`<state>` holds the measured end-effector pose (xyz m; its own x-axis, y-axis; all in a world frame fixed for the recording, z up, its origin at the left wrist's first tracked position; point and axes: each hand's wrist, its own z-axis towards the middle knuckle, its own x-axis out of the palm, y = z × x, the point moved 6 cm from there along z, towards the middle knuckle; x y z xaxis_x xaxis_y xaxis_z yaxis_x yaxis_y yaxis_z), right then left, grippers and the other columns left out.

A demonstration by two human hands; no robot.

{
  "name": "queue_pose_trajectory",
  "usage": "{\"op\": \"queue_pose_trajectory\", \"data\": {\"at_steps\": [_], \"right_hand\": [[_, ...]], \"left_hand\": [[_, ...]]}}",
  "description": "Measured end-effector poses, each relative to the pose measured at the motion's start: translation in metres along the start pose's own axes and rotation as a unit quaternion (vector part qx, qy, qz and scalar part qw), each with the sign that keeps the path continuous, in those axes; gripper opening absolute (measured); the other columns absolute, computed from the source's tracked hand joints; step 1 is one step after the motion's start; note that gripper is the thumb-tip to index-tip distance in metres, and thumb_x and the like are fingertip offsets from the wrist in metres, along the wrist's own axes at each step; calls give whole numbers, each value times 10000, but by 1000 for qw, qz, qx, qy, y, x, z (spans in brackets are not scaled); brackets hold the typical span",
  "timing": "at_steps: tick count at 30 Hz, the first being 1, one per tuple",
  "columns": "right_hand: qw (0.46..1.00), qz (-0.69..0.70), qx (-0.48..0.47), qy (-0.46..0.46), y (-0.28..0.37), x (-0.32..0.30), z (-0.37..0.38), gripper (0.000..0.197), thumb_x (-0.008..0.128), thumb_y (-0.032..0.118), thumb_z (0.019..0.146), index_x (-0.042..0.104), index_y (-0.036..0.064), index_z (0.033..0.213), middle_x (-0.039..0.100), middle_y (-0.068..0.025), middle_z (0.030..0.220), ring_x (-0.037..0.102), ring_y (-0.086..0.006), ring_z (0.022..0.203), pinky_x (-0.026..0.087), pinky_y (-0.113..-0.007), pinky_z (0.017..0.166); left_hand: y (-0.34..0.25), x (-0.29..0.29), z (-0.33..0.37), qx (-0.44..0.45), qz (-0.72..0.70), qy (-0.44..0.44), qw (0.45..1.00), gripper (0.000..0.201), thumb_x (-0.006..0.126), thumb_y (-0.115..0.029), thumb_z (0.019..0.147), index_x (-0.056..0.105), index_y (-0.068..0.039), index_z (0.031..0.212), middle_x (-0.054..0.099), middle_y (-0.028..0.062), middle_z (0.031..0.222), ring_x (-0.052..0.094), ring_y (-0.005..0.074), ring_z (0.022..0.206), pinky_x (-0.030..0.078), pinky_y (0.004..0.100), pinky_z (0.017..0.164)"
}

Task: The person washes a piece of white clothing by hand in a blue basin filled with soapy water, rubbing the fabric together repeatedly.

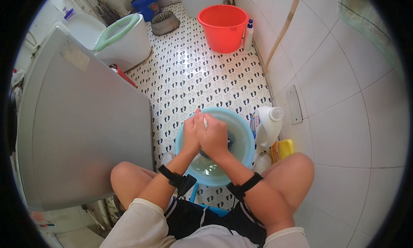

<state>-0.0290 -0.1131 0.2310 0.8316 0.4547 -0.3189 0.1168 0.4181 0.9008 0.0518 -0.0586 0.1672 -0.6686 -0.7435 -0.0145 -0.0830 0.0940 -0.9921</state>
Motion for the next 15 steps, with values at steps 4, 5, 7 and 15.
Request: {"op": "queue_pose_trajectory", "data": {"at_steps": [4, 5, 7, 15], "right_hand": [[993, -14, 101, -60, -36, -17, 9, 339, 525, 244, 949, 577, -38, 768, 513, -230, 603, 465, -295, 495, 400, -406, 523], [994, -9, 90, -52, -26, -11, 6, 344, 527, 247, 948, 579, -41, 767, 519, -225, 599, 477, -291, 495, 398, -403, 520], [996, 1, 80, -42, -9, -1, 0, 349, 530, 250, 948, 581, -44, 766, 525, -220, 595, 490, -286, 495, 396, -400, 517], [995, 1, -7, -99, -24, -11, 4, 334, 535, 236, 945, 603, -48, 783, 533, -196, 581, 477, -235, 494, 401, -396, 517]], "left_hand": [[-8, 15, -6, -3, 12, -3, 1000, 475, 452, -321, 1017, 522, 29, 703, 448, 30, 558, 379, 93, 560, 341, 337, 496], [-5, 10, -5, -7, 14, 3, 1000, 477, 451, -322, 1017, 512, 27, 697, 438, 26, 556, 384, 91, 558, 340, 337, 494], [-2, -7, 1, -10, -4, 4, 1000, 476, 450, -321, 1018, 509, 22, 692, 430, 19, 554, 380, 87, 555, 340, 328, 497], [-8, 11, -8, -28, -12, 10, 999, 477, 448, -314, 1023, 501, -2, 667, 407, -15, 552, 346, 67, 549, 327, 291, 500]]}}
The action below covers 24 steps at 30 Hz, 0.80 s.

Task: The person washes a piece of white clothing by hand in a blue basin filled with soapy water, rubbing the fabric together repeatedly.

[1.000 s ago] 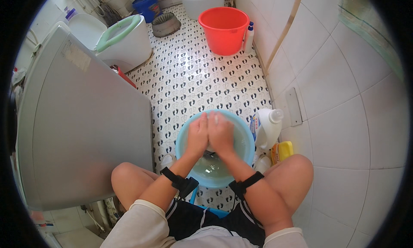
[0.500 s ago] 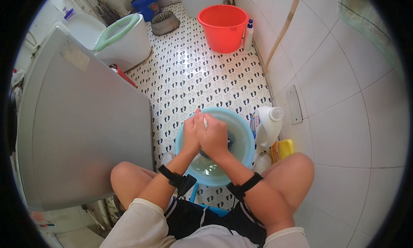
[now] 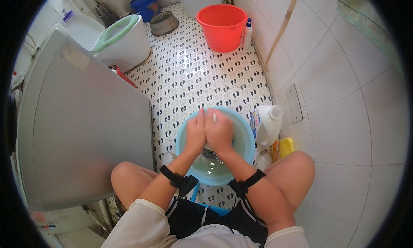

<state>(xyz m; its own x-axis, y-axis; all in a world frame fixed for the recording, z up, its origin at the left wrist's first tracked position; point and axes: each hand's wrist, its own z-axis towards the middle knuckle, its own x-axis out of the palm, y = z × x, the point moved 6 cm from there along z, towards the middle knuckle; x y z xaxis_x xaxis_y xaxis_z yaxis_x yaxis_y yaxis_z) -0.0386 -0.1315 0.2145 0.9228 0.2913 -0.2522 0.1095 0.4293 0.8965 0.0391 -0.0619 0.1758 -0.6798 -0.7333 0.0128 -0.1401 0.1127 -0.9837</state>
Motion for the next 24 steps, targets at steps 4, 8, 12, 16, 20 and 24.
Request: {"op": "queue_pose_trajectory", "data": {"at_steps": [4, 8, 12, 16, 20, 24], "right_hand": [[993, -12, 25, 115, 13, 4, 1, 317, 540, 230, 941, 625, -52, 825, 569, -197, 616, 518, -235, 521, 422, -385, 537], [996, -9, 74, 57, 5, -2, 4, 291, 547, 222, 935, 641, -43, 858, 569, -206, 628, 519, -243, 530, 430, -380, 548], [998, 13, 2, 54, 15, 2, -4, 298, 550, 234, 933, 644, -39, 859, 557, -201, 612, 508, -246, 525, 422, -379, 542], [987, -71, 130, 64, -17, -8, 5, 305, 553, 247, 930, 645, -38, 874, 554, -215, 623, 504, -266, 524, 422, -384, 544], [997, -7, 34, 74, 6, 10, -5, 322, 548, 254, 938, 623, -36, 822, 528, -236, 613, 471, -289, 500, 402, -398, 522], [992, -64, 101, 46, -10, -2, 3, 322, 543, 242, 940, 608, -34, 787, 532, -234, 609, 494, -308, 504, 410, -401, 526]], "left_hand": [[-6, -4, 1, 22, -3, 1, 1000, 474, 441, -305, 1024, 497, 6, 670, 400, -22, 551, 337, 65, 555, 330, 289, 497], [-18, 5, -7, -13, -9, -19, 1000, 467, 427, -288, 1027, 489, 13, 675, 392, -33, 551, 324, 67, 559, 337, 291, 502], [-4, -4, 3, 33, -29, -4, 999, 475, 433, -300, 1024, 507, 26, 686, 418, -28, 561, 341, 62, 558, 351, 297, 515], [-5, 5, 0, -5, -9, -1, 1000, 471, 438, -304, 1023, 513, 30, 697, 427, -27, 578, 348, 61, 566, 365, 290, 542], [2, -8, 6, 25, -48, -5, 999, 470, 448, -329, 1022, 528, 4, 700, 424, -47, 584, 359, 54, 572, 342, 268, 523], [2, 0, 3, 18, -17, 5, 1000, 458, 458, -341, 1020, 555, -16, 712, 445, -57, 603, 378, 42, 576, 331, 252, 518]]}}
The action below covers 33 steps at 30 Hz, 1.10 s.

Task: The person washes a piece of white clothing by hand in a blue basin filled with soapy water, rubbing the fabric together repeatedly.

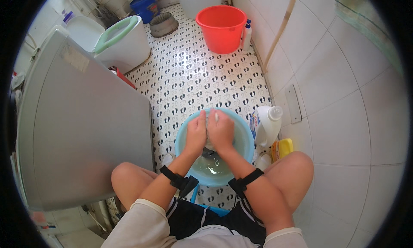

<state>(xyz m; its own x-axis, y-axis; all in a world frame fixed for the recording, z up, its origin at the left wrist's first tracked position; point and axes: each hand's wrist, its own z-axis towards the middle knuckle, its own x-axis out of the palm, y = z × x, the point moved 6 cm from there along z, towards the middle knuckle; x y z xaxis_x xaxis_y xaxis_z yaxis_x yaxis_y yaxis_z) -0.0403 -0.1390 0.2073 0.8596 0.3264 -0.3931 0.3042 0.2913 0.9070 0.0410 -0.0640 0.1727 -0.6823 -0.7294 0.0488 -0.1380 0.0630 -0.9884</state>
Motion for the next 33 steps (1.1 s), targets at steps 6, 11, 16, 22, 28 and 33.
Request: {"op": "queue_pose_trajectory", "data": {"at_steps": [6, 11, 16, 22, 28, 33], "right_hand": [[998, 8, -60, -23, 1, -2, -2, 305, 545, 232, 937, 611, -30, 795, 542, -230, 626, 529, -317, 533, 412, -407, 534], [995, 17, -89, 31, 25, 5, -14, 302, 549, 230, 936, 611, -32, 799, 559, -224, 643, 537, -335, 551, 422, -411, 543], [1000, -31, 0, 3, -4, -6, 2, 294, 553, 228, 932, 616, -29, 806, 563, -218, 652, 538, -341, 557, 422, -417, 549], [997, 16, -71, 7, 4, 3, -10, 313, 544, 247, 937, 626, -26, 810, 573, -229, 632, 565, -367, 550, 436, -417, 539], [995, 36, -45, 79, 28, 15, -19, 362, 529, 277, 935, 592, -11, 725, 564, -248, 622, 582, -419, 578, 431, -475, 538], [1000, 3, -23, -5, -5, -7, -2, 331, 540, 242, 938, 608, -39, 776, 552, -240, 625, 529, -336, 511, 414, -414, 522]], "left_hand": [[2, 4, -1, -22, -69, -10, 997, 438, 449, -326, 1029, 535, -54, 697, 425, -65, 608, 343, 36, 576, 295, 257, 498], [10, -11, 6, -47, -27, -1, 999, 422, 441, -352, 1030, 538, -88, 715, 497, -58, 637, 409, 22, 568, 333, 233, 486], [1, 9, 0, -12, -7, -7, 1000, 470, 444, -331, 1026, 518, -24, 679, 404, -54, 570, 357, 46, 559, 306, 281, 484], [8, 4, 0, -26, -13, 5, 1000, 466, 450, -332, 1021, 535, -10, 695, 445, -37, 567, 360, 49, 543, 313, 276, 479], [11, -17, 2, -26, -9, -19, 999, 472, 446, -335, 1021, 537, -7, 694, 450, -35, 564, 369, 47, 547, 317, 276, 477], [0, 11, -2, 22, 39, 19, 999, 477, 452, -339, 1017, 542, -12, 682, 469, -30, 572, 383, 50, 546, 335, 278, 478]]}}
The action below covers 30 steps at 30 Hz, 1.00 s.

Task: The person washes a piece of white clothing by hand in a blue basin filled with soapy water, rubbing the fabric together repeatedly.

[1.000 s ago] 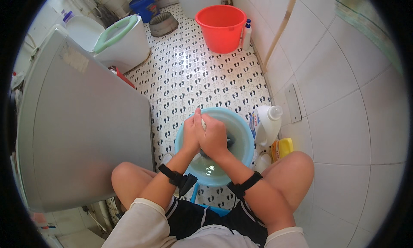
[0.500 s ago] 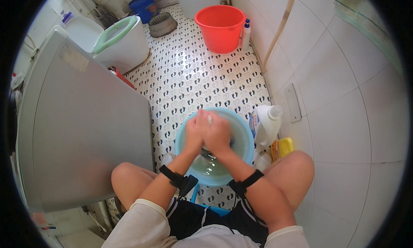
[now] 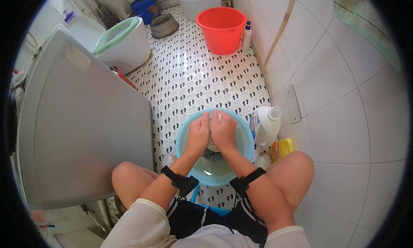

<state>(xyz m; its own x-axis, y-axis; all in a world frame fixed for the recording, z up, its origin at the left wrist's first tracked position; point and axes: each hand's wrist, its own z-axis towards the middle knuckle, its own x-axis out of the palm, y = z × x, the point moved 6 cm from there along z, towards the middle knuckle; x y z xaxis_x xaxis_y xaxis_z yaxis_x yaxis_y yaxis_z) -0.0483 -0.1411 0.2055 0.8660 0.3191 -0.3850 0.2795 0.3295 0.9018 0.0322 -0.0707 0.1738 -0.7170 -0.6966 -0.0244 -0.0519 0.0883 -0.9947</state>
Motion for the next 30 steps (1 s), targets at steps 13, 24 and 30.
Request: {"op": "queue_pose_trajectory", "data": {"at_steps": [13, 24, 30], "right_hand": [[995, 19, -66, 73, 29, 18, -12, 314, 536, 226, 941, 614, -50, 815, 557, -233, 635, 534, -316, 529, 418, -398, 534], [997, 11, -40, 70, 20, 15, -8, 318, 536, 233, 938, 624, -37, 794, 582, -230, 657, 558, -332, 570, 448, -406, 583], [996, 63, 9, 64, 8, 18, -1, 323, 547, 264, 922, 619, -17, 779, 580, -259, 665, 591, -412, 623, 441, -458, 579]], "left_hand": [[4, -26, 7, 21, 45, -25, 998, 459, 435, -316, 1025, 542, -6, 703, 482, -14, 578, 393, 61, 539, 330, 284, 481], [9, -22, 9, -5, 36, -26, 999, 449, 458, -309, 1008, 561, 29, 731, 459, 52, 543, 389, 84, 533, 340, 322, 485], [8, -22, 5, 6, 50, -46, 998, 447, 463, -303, 1006, 564, 52, 753, 460, 59, 547, 401, 96, 549, 350, 343, 504]]}}
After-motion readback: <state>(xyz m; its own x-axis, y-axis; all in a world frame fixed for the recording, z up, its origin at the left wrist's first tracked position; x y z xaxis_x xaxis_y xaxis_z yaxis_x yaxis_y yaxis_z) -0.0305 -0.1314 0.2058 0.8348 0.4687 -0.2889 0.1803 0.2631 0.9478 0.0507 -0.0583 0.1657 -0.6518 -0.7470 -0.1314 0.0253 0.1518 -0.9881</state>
